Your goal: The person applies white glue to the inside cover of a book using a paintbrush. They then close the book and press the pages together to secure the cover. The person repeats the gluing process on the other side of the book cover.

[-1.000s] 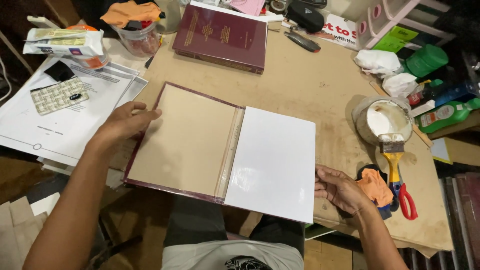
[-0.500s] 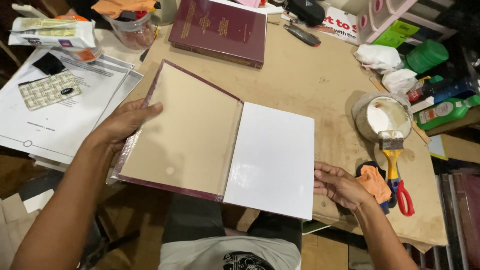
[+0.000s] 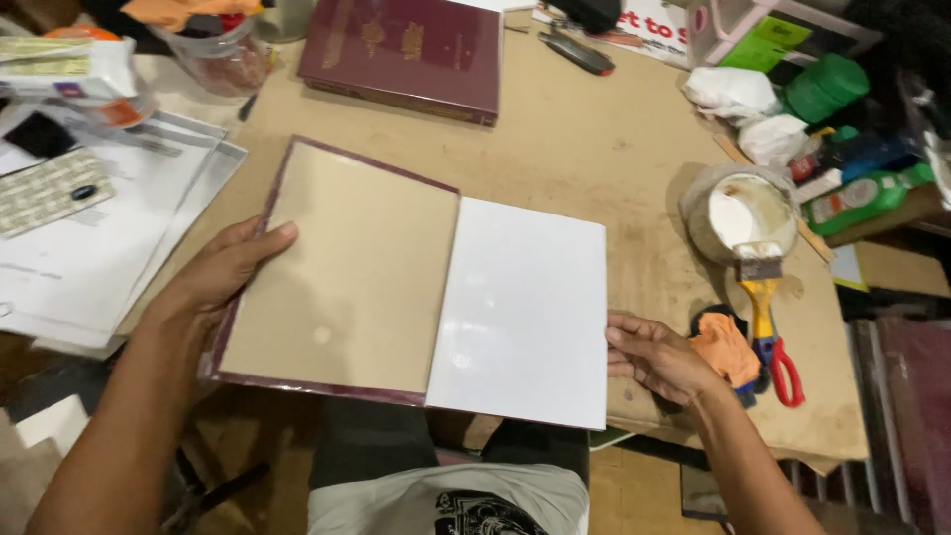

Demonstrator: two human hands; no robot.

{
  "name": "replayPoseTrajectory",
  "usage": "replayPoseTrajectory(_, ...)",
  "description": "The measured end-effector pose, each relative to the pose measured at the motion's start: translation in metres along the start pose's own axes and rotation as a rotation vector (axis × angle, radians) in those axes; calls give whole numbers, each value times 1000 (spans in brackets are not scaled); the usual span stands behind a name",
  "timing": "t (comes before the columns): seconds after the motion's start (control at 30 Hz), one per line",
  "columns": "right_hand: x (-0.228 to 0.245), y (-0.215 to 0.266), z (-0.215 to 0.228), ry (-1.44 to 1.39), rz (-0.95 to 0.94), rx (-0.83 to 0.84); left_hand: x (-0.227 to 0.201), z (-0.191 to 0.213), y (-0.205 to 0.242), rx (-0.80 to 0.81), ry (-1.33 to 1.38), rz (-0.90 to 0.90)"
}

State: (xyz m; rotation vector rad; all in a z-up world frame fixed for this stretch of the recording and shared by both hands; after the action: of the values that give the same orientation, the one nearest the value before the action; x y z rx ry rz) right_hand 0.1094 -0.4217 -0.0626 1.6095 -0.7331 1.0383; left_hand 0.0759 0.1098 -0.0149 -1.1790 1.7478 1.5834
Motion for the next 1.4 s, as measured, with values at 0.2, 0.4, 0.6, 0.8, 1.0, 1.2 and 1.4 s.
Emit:
replayPoseTrajectory(0.2, 16, 23, -10, 215, 184, -191, 8, 20, -9, -165, -177, 80)
replayPoseTrajectory(0.4, -3, -15, 78, -872, 406, -659, 76, 111, -125, -439, -565, -23)
replayPoseTrajectory(0.6, -31, -81, 201, -1448, 663, -541, 44, -53, 30, -319, -837, -930)
replayPoseTrajectory(0.8, 39, -15, 96, -883, 671, -1304, 101, -133, 77, -63, -1006, -1188)
replayPoseTrajectory(1.0, 77, 31, -51, -34, 833, -1073, 128, -148, 87, 3, -1103, -1047)
replayPoseTrajectory(1.2, 73, 35, -162, 594, 733, -62, 131, -149, 94, -86, -1097, -1094)
replayPoseTrajectory(1.4, 80, 1, -183, 987, 1060, 436, 137, -151, 91, -131, -1081, -1082)
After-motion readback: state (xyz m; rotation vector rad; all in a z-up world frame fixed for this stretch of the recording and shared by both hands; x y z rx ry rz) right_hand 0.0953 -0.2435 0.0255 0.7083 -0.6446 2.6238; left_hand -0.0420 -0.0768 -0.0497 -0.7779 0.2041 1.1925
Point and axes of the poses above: each hand's wrist, its own y-axis away from the middle knuckle, its own z-axis out of the back of the hand, x = y × z, the point moved 2 cm from there along -y, towards the middle knuckle, and after that the axes turned 10 degrees about z, right-handed, at the moved point
